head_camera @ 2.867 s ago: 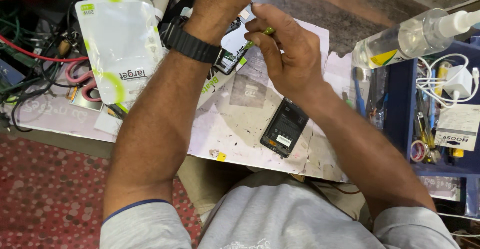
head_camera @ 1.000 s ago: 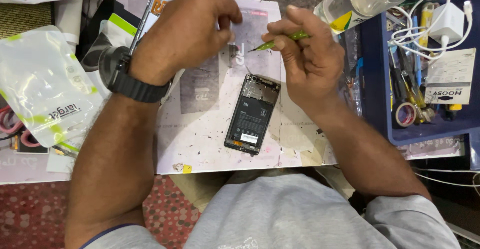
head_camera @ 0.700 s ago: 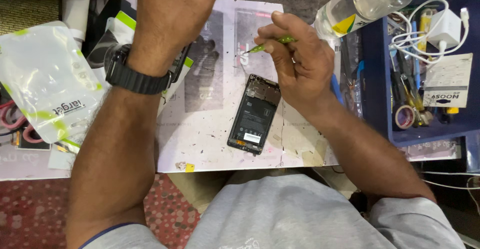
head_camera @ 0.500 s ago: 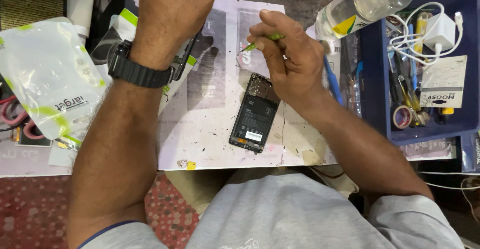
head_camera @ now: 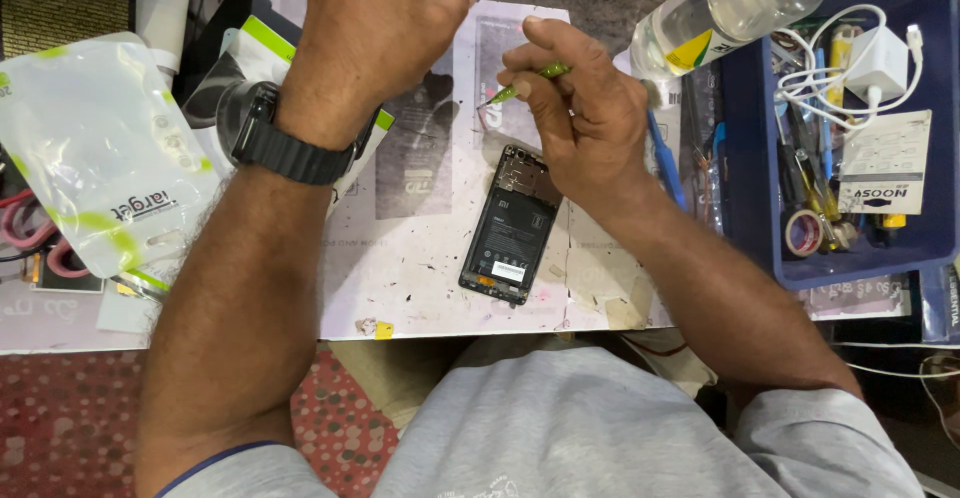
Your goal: The person uses a green precision screwdriver to remove screws from the internal frame of a disassembled smartphone. They carefully unscrew multiple fasteners around the battery and camera areas and place them on the work surface.
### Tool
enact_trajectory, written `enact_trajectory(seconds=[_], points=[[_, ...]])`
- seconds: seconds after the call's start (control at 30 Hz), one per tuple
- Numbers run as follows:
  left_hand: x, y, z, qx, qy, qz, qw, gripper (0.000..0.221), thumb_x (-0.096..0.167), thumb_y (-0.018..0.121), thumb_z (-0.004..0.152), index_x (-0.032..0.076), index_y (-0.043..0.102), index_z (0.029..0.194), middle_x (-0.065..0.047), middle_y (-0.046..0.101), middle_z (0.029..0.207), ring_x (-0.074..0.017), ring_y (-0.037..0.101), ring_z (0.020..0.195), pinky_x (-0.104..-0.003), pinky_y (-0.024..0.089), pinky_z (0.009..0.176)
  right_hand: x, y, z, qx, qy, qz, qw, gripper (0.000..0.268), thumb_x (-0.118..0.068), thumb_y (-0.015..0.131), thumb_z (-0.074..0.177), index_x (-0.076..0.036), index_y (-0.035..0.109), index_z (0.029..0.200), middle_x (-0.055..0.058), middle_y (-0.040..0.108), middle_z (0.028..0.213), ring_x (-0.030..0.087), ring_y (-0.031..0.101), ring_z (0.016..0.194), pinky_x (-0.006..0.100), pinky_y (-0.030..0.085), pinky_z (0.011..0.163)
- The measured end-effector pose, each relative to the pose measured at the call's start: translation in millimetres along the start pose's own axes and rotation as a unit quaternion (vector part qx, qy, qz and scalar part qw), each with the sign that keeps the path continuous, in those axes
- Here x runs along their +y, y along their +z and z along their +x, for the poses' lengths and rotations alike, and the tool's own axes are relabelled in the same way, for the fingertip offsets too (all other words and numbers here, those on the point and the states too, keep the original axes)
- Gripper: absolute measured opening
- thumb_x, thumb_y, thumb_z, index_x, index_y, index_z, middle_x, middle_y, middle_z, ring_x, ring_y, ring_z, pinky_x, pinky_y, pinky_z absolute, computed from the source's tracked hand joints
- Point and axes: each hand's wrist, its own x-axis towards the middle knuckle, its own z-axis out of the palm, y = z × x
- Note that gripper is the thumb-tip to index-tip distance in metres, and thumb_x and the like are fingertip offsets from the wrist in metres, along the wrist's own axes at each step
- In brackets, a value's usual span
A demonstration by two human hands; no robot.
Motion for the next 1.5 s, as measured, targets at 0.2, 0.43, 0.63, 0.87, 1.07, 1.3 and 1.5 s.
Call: enact_trajectory(seconds=[0.2, 0.43, 0.63, 0.87, 1.07, 1.3, 1.5], points=[[1, 2, 1, -0.231, -0.067, -0.049, 0.969, 0.014, 0.009, 0.078, 0.085, 0.007, 0.078, 0.099, -0.008, 0.074, 0.089, -0.0198, 0.074, 0.078, -0.034, 0.059, 0.072, -10, -21, -1, 0.021, 0.001, 0.029, 0.999, 0.044, 0.011, 0.062, 0.116, -0.010, 0.044, 0.150, 0.016, 0.073, 0.116, 0.020, 0.077, 0.106, 0.027, 0.068, 0.091], [10, 9, -5, -0.308, -0.032, -0.079, 0.948, 0.023, 0.014, 0.089, 0.072, 0.008, 0.080, 0.093, -0.008, 0.073, 0.087, -0.0217, 0.070, 0.080, -0.037, 0.055, 0.070, -24, -40, -11, 0.050, 0.018, 0.086, 0.995, 0.039, 0.012, 0.060, 0.117, -0.007, 0.043, 0.148, 0.017, 0.071, 0.120, 0.021, 0.075, 0.108, 0.031, 0.066, 0.097], [11, 13, -3, -0.311, -0.007, -0.097, 0.946, 0.022, 0.013, 0.089, 0.073, 0.006, 0.079, 0.091, -0.009, 0.072, 0.087, -0.0227, 0.070, 0.080, -0.037, 0.056, 0.072, -23, -40, -11, 0.061, 0.024, 0.084, 0.994, 0.043, 0.010, 0.058, 0.114, -0.007, 0.041, 0.150, 0.018, 0.070, 0.118, 0.022, 0.074, 0.107, 0.032, 0.066, 0.096], [11, 14, -4, -0.319, -0.020, -0.130, 0.939, 0.017, 0.010, 0.086, 0.076, 0.004, 0.078, 0.089, -0.008, 0.074, 0.087, -0.0210, 0.072, 0.079, -0.034, 0.057, 0.072, -23, -40, -9, 0.058, 0.016, 0.084, 0.995, 0.041, 0.009, 0.058, 0.116, -0.008, 0.041, 0.150, 0.017, 0.070, 0.120, 0.022, 0.075, 0.108, 0.031, 0.066, 0.096], [14, 12, -2, -0.312, -0.038, -0.152, 0.937, 0.016, 0.007, 0.086, 0.074, 0.003, 0.077, 0.085, -0.007, 0.071, 0.082, -0.0188, 0.070, 0.074, -0.032, 0.055, 0.067, -25, -37, -11, 0.104, 0.013, 0.110, 0.988, 0.042, 0.010, 0.055, 0.114, -0.007, 0.040, 0.150, 0.021, 0.069, 0.120, 0.025, 0.074, 0.107, 0.036, 0.067, 0.096], [18, 11, 0, -0.294, -0.049, -0.236, 0.925, 0.016, 0.008, 0.089, 0.076, 0.004, 0.075, 0.082, -0.001, 0.068, 0.081, -0.0117, 0.064, 0.074, -0.028, 0.053, 0.065, -31, -39, -18, 0.123, 0.009, 0.134, 0.983, 0.045, 0.009, 0.053, 0.115, -0.010, 0.038, 0.152, 0.022, 0.068, 0.122, 0.026, 0.073, 0.107, 0.037, 0.065, 0.098], [17, 10, 0, -0.297, -0.070, -0.272, 0.913, 0.016, 0.004, 0.088, 0.076, 0.004, 0.073, 0.082, 0.000, 0.064, 0.082, -0.0094, 0.061, 0.072, -0.025, 0.051, 0.063, -29, -39, -18, 0.127, 0.001, 0.142, 0.982, 0.045, 0.007, 0.053, 0.115, -0.011, 0.038, 0.152, 0.022, 0.067, 0.123, 0.026, 0.074, 0.107, 0.038, 0.065, 0.098]])
